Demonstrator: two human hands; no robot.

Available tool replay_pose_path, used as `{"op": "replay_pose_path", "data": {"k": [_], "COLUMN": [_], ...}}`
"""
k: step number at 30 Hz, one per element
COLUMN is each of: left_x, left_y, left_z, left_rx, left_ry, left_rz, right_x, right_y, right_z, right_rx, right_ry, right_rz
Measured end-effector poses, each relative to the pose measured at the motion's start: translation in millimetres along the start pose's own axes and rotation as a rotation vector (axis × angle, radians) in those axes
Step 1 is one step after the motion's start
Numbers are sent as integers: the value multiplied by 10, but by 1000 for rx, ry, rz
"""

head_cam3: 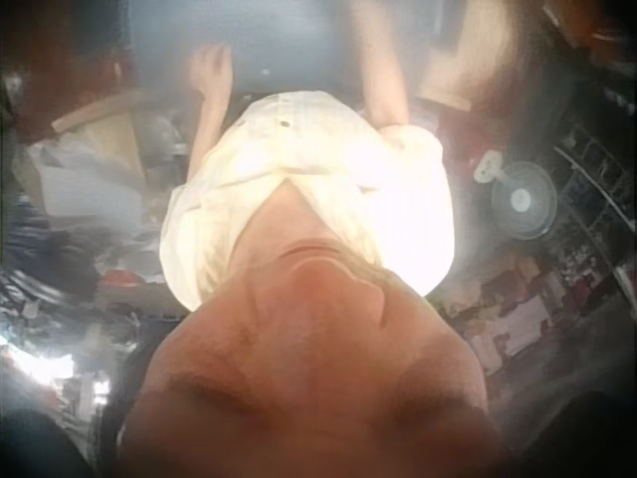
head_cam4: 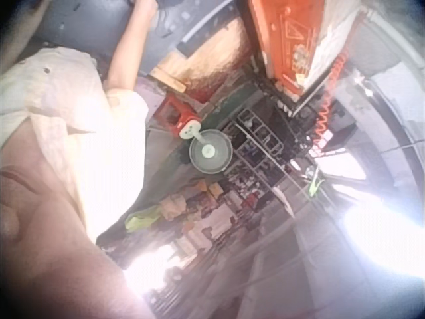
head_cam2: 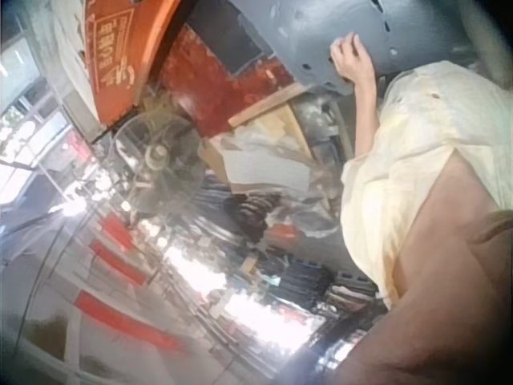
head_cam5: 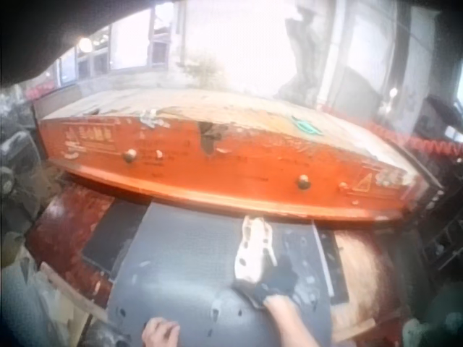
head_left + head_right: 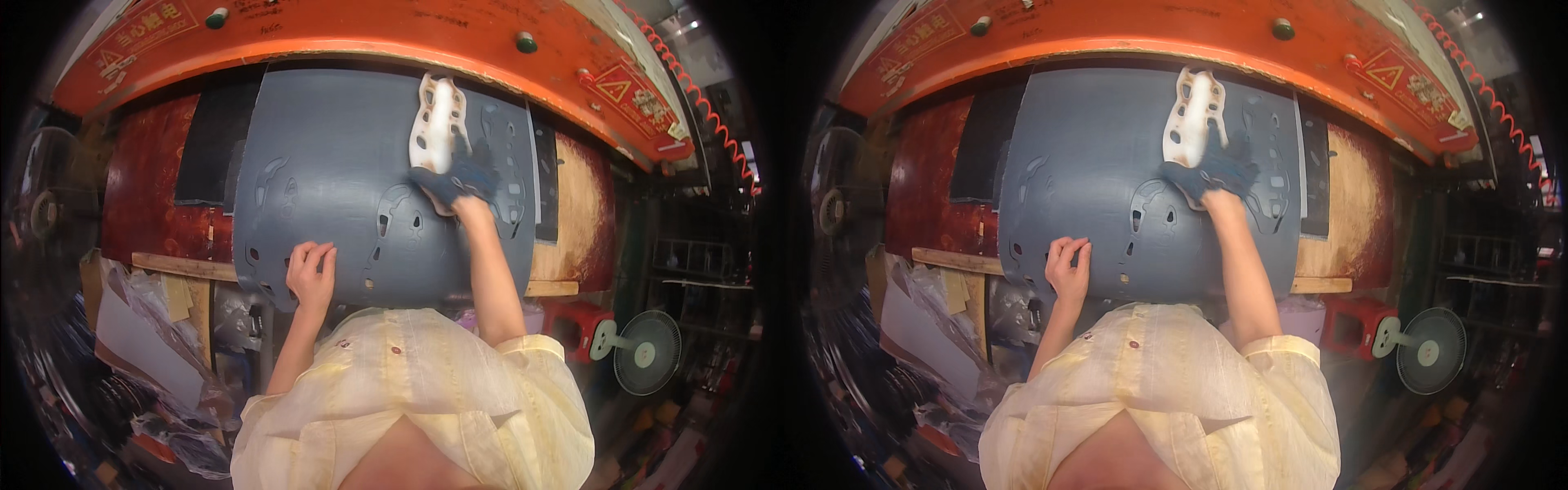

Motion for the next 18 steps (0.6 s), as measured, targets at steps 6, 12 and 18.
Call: {"op": "replay_pose_path", "data": {"k": [6,12,18], "left_x": [55,195,493], "left_y": [-28,-153,-685], "left_z": [46,107,-112], "left_rx": [-67,-150,-131], "left_ry": [16,31,10], "left_rz": [119,110,68], "right_x": [-89,-17,-115], "right_y": [2,-97,-78], "right_z": [-148,-192,-12], "right_rx": [-22,-3,1], "right_ry": [-66,-86,-123], "right_rz": [-174,-206,-190]}}
Point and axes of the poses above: each hand's wrist, its own y-axis away from the middle knuckle, its own x-axis out of the back of the hand, z = x × y, the point moved 7 cm from there along -y, towards the middle knuckle, and after that the axes turned 10 degrees about -z, right-handed, at the moved point
